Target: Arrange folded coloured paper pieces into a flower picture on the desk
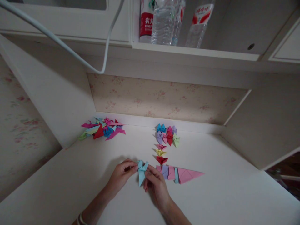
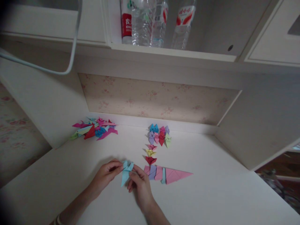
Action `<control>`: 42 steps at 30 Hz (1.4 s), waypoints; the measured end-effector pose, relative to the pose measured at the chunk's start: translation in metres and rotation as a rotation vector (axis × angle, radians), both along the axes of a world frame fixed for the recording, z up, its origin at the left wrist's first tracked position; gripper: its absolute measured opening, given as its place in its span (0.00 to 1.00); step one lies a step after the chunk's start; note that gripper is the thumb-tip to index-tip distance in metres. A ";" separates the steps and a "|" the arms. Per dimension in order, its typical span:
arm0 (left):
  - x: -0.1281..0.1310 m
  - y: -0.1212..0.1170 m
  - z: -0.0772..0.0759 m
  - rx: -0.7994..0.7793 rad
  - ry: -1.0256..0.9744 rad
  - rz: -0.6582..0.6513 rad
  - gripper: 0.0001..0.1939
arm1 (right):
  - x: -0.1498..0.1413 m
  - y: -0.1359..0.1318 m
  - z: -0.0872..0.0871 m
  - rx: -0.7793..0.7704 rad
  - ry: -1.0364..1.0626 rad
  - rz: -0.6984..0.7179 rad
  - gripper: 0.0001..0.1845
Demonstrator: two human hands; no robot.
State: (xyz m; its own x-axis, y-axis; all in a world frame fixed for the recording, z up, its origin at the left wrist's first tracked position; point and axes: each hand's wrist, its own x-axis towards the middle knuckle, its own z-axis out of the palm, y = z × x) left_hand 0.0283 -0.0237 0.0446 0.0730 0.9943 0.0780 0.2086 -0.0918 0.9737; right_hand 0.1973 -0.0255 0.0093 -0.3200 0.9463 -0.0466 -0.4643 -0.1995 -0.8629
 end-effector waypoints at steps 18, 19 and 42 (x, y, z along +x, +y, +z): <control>0.002 0.001 -0.001 -0.068 -0.086 0.088 0.12 | 0.001 0.000 -0.001 -0.001 -0.021 -0.003 0.20; 0.002 0.001 0.000 -0.080 -0.094 0.094 0.12 | 0.001 0.000 -0.001 0.000 -0.027 -0.004 0.20; 0.063 0.112 0.055 0.172 0.076 0.118 0.12 | -0.002 -0.004 -0.001 -0.079 -0.222 0.117 0.13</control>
